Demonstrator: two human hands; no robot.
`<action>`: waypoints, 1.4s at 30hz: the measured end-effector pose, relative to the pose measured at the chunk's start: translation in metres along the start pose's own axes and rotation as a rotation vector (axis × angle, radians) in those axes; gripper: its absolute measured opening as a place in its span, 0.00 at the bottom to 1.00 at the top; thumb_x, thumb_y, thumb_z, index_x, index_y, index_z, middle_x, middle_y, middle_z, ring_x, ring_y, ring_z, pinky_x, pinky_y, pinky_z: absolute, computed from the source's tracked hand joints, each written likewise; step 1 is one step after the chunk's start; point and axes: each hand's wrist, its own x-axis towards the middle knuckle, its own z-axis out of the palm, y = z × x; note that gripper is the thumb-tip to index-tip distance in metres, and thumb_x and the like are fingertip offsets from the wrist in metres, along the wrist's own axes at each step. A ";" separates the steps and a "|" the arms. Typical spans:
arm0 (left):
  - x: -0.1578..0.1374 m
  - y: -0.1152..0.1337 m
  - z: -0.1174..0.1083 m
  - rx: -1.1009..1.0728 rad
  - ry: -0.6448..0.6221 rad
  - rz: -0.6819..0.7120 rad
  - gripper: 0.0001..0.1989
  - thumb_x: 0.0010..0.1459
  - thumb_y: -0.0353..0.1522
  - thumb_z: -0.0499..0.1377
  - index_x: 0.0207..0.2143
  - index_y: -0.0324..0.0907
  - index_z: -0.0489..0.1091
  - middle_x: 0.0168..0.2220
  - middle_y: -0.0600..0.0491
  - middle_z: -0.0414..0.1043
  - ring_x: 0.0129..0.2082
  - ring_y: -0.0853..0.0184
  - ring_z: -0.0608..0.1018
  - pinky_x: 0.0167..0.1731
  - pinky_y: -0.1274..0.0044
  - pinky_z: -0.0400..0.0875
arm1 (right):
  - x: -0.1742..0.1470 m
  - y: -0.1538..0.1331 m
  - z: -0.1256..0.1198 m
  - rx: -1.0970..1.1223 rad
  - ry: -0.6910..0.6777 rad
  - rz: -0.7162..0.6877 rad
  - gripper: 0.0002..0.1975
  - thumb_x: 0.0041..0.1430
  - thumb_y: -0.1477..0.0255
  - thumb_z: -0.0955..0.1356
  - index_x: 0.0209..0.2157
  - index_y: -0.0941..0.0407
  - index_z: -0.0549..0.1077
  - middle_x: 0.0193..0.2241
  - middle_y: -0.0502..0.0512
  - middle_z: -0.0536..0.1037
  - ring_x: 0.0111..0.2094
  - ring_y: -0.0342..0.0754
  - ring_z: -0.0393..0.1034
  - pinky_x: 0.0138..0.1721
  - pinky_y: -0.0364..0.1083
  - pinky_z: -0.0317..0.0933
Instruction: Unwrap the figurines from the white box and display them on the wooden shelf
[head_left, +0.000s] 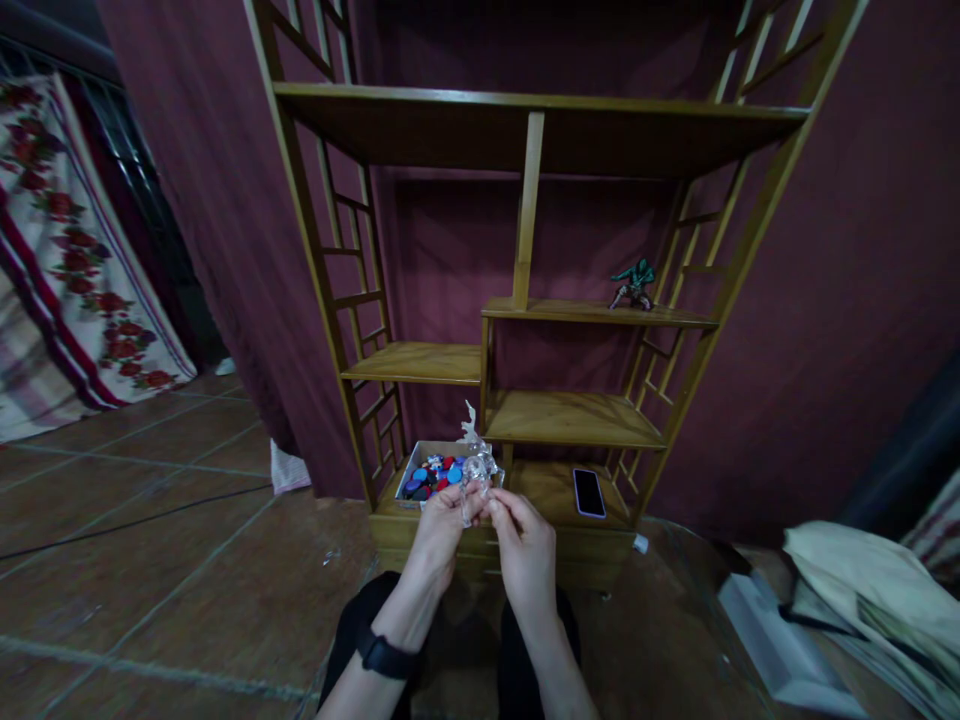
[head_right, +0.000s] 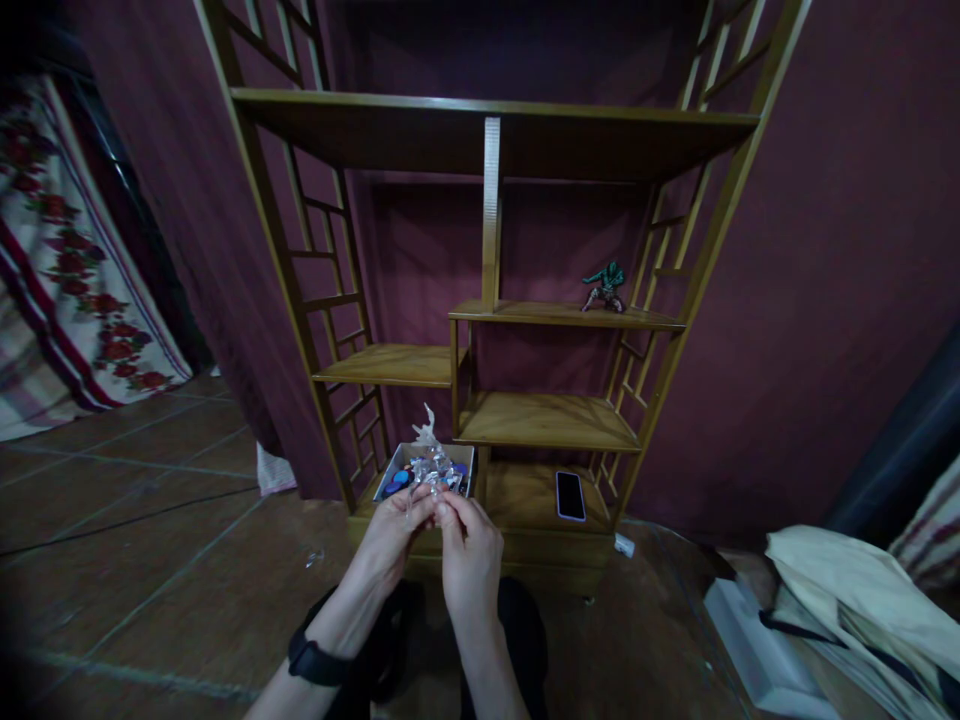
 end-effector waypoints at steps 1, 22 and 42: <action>0.000 0.002 0.001 0.009 -0.002 0.008 0.12 0.40 0.33 0.67 0.29 0.36 0.75 0.23 0.53 0.72 0.21 0.76 0.67 0.21 0.84 0.60 | 0.000 0.001 0.001 0.012 0.001 0.015 0.12 0.57 0.67 0.62 0.37 0.52 0.76 0.36 0.52 0.78 0.36 0.47 0.72 0.38 0.43 0.65; 0.037 -0.010 0.009 0.263 0.145 0.099 0.13 0.37 0.37 0.66 0.25 0.37 0.75 0.22 0.53 0.74 0.22 0.70 0.71 0.26 0.79 0.65 | 0.026 0.040 -0.014 0.205 0.077 0.162 0.17 0.57 0.61 0.62 0.40 0.55 0.75 0.40 0.57 0.77 0.41 0.50 0.71 0.43 0.48 0.64; 0.058 -0.019 0.018 0.603 0.173 0.296 0.13 0.43 0.41 0.62 0.28 0.41 0.74 0.26 0.52 0.76 0.27 0.63 0.75 0.30 0.74 0.67 | 0.053 0.061 -0.034 -0.060 0.104 0.015 0.12 0.55 0.66 0.64 0.38 0.52 0.76 0.38 0.54 0.78 0.39 0.49 0.72 0.42 0.46 0.66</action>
